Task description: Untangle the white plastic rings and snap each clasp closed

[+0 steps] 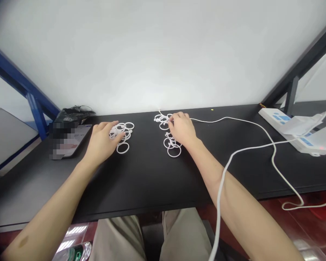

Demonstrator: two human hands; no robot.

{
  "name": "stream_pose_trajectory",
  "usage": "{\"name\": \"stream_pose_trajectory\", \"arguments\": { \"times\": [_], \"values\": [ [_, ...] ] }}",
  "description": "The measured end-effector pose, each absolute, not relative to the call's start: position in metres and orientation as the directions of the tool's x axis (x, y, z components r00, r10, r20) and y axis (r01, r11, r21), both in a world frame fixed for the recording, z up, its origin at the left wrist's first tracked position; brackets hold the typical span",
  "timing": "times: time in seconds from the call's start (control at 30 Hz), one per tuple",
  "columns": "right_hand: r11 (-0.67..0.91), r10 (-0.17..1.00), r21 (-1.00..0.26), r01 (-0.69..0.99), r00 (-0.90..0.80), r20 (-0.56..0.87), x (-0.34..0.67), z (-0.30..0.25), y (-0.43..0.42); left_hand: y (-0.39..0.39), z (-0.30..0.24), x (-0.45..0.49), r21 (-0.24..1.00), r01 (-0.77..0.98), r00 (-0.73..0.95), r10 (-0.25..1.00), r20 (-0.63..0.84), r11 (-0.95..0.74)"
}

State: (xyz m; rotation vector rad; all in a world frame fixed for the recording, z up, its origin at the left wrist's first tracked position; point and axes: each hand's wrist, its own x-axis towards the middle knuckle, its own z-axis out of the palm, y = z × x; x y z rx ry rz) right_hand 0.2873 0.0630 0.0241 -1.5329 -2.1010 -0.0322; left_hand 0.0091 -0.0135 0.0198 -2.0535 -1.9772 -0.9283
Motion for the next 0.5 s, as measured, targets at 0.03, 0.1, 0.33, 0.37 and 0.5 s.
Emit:
{"name": "stream_pose_trajectory", "arguments": {
  "times": [0.03,0.1,0.33,0.37,0.5],
  "values": [
    [0.389,0.871,-0.266,0.882,-0.258,0.417,0.291,0.021,0.067,-0.014,0.019,0.009,0.306,0.945,-0.058,0.857,0.512,-0.118],
    [0.430,0.865,-0.236,0.872,-0.323,0.383,0.295,0.014,0.074,-0.015,0.020,0.012,0.309,0.944,-0.060,0.860,0.507,-0.116],
    [0.489,0.831,-0.305,0.817,-0.331,0.446,0.293,0.016,0.076,-0.020,0.027,0.022,0.337,0.927,-0.052,0.830,0.555,-0.166],
    [0.491,0.823,-0.341,0.801,-0.298,0.484,0.291,0.021,0.072,-0.020,0.028,0.023,0.343,0.922,-0.048,0.827,0.560,-0.179],
    [0.557,0.812,-0.584,0.591,-0.239,0.532,0.274,0.041,0.045,-0.026,0.034,0.030,0.428,0.860,-0.013,0.827,0.562,-0.277]
  ]
}}
